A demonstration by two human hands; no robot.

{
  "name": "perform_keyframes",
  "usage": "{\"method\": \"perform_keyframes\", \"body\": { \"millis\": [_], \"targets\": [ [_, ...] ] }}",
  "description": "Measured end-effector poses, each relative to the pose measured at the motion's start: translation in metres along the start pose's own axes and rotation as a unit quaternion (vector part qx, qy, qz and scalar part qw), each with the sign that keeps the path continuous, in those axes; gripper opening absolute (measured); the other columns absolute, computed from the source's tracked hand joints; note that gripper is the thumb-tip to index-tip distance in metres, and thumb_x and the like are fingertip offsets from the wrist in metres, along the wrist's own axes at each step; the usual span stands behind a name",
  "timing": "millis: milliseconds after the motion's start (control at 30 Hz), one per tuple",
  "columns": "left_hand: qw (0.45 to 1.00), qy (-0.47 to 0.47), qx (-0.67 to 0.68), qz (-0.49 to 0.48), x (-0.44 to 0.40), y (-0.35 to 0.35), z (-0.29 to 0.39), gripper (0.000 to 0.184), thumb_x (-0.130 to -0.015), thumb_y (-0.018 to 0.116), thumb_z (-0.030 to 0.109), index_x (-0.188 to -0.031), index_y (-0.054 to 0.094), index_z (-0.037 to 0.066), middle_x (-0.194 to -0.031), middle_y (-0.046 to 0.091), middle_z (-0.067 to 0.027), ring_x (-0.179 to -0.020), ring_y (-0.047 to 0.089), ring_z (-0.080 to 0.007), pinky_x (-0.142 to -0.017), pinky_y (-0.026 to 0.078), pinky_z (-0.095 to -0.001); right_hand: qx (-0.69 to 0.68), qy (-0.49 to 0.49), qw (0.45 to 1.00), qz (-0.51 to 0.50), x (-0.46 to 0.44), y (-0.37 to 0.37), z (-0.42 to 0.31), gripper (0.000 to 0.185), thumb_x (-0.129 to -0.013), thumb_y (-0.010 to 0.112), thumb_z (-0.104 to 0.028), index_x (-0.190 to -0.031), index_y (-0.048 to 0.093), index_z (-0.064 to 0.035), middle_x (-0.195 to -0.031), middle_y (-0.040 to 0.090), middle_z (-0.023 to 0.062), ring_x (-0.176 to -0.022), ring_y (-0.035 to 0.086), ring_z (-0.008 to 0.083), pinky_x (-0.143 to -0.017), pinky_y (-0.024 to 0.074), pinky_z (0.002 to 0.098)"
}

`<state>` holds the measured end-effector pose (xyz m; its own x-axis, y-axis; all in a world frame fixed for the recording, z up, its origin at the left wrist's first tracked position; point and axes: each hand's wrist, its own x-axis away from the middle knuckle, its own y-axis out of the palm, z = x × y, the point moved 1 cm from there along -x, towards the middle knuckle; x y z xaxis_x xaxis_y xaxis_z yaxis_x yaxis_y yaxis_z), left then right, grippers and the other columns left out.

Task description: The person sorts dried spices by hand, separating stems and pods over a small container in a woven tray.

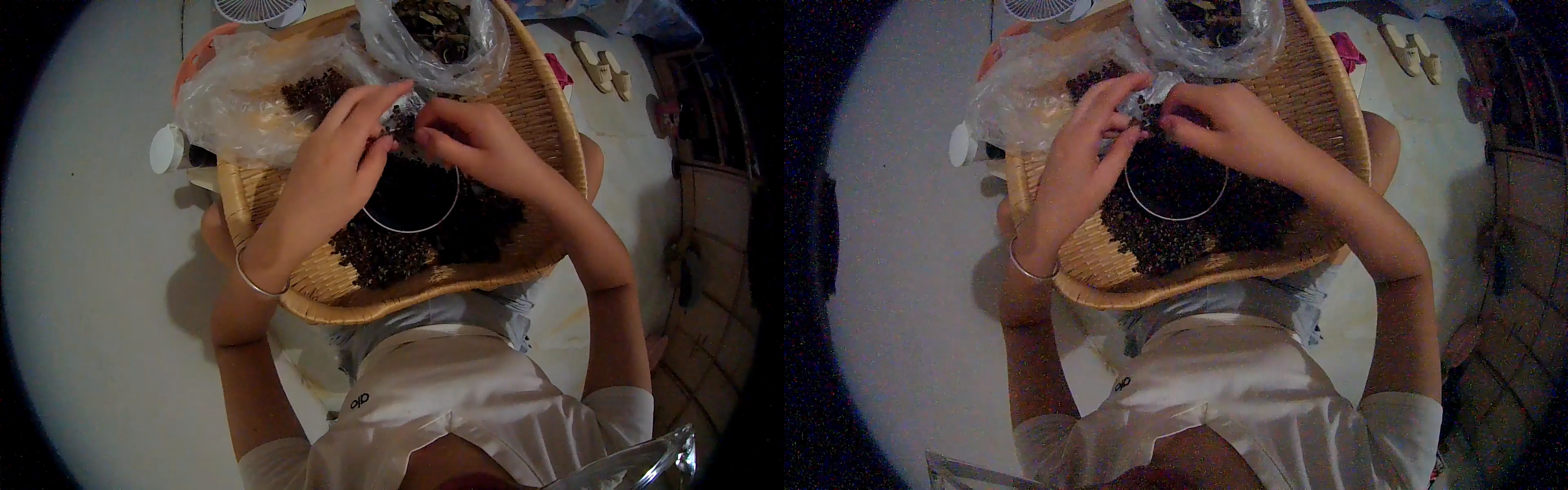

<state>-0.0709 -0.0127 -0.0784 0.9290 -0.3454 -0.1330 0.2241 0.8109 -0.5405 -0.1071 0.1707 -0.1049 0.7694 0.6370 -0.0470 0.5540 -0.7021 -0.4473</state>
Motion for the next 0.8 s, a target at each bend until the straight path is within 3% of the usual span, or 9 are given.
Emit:
{"method": "perform_keyframes", "body": {
  "millis": [133, 267, 333, 467, 533, 633, 800],
  "targets": [
    [0.998, -0.023, 0.062, 0.008, 0.001, 0.002, -0.003, 0.045, -0.079, 0.053, -0.001, -0.122, 0.042, 0.009, -0.112, 0.046, -0.0113, -0.082, 0.056, -0.0174, -0.071, 0.047, -0.0275, -0.011, -0.001, 1.0, 0.011, 0.001, -0.001, 0.0, 0.015, -0.084, 0.051, -0.017, -0.084, 0.053, -0.0022, -0.065, 0.052, -0.0007, -0.056, 0.048, 0.0034, -0.048, 0.0383, 0.019],
    [0.991, -0.052, 0.121, 0.025, 0.001, 0.001, -0.006, 0.047, -0.079, 0.055, 0.001, -0.123, 0.04, 0.007, -0.113, 0.047, -0.0109, -0.082, 0.056, -0.0156, -0.071, 0.048, -0.0269, -0.057, 0.006, 0.998, 0.028, 0.001, 0.0, 0.002, 0.015, -0.085, 0.051, -0.018, -0.085, 0.053, -0.0029, -0.064, 0.054, -0.0012, -0.052, 0.048, 0.0028, -0.044, 0.0372, 0.018],
    [0.968, -0.105, 0.229, 0.007, 0.003, 0.002, -0.012, 0.049, -0.079, 0.057, 0.003, -0.124, 0.038, 0.006, -0.112, 0.049, -0.0108, -0.08, 0.057, -0.0164, -0.07, 0.048, -0.0271, -0.042, -0.002, 0.999, 0.034, 0.001, 0.001, 0.002, 0.016, -0.085, 0.051, -0.018, -0.085, 0.054, -0.0032, -0.064, 0.055, -0.0013, -0.05, 0.047, 0.0028, -0.042, 0.0362, 0.0179],
    [0.979, -0.096, 0.176, 0.039, 0.004, 0.001, -0.018, 0.044, -0.08, 0.057, 0.008, -0.121, 0.041, 0.004, -0.109, 0.051, -0.0113, -0.078, 0.058, -0.0166, -0.068, 0.048, -0.0266, -0.037, 0.0, 0.999, 0.032, 0.001, 0.0, 0.002, 0.015, -0.085, 0.051, -0.018, -0.086, 0.054, -0.0033, -0.064, 0.055, -0.0012, -0.051, 0.048, 0.0028, -0.043, 0.0363, 0.0176],
    [0.992, -0.102, 0.08, 0.001, 0.004, -0.002, -0.022, 0.034, -0.082, 0.057, 0.013, -0.112, 0.048, 0.002, -0.104, 0.053, -0.012, -0.077, 0.059, -0.0163, -0.064, 0.048, -0.0258, -0.042, 0.003, 0.998, 0.037, 0.001, -0.001, 0.001, 0.015, -0.085, 0.052, -0.018, -0.085, 0.054, -0.0034, -0.064, 0.055, -0.0012, -0.051, 0.048, 0.0029, -0.043, 0.0365, 0.0176],
    [0.983, -0.149, 0.107, -0.029, 0.005, -0.004, -0.021, 0.024, -0.084, 0.055, 0.016, -0.101, 0.053, -0.001, -0.095, 0.056, -0.0119, -0.073, 0.059, -0.0159, -0.061, 0.048, -0.0251, -0.063, 0.013, 0.997, 0.034, 0.001, 0.0, 0.001, 0.015, -0.084, 0.052, -0.018, -0.085, 0.054, -0.0035, -0.065, 0.055, -0.0009, -0.053, 0.048, 0.0029, -0.043, 0.0369, 0.0177],
    [0.982, -0.146, 0.118, -0.033, 0.004, -0.004, -0.018, 0.02, -0.085, 0.053, 0.017, -0.094, 0.054, -0.001, -0.082, 0.058, -0.0099, -0.067, 0.059, -0.0154, -0.058, 0.048, -0.0253, -0.086, 0.034, 0.996, 0.013, 0.001, 0.0, 0.001, 0.015, -0.084, 0.052, -0.019, -0.085, 0.054, -0.0034, -0.066, 0.055, -0.0011, -0.054, 0.049, 0.0032, -0.044, 0.0378, 0.0174]
  ]
}}
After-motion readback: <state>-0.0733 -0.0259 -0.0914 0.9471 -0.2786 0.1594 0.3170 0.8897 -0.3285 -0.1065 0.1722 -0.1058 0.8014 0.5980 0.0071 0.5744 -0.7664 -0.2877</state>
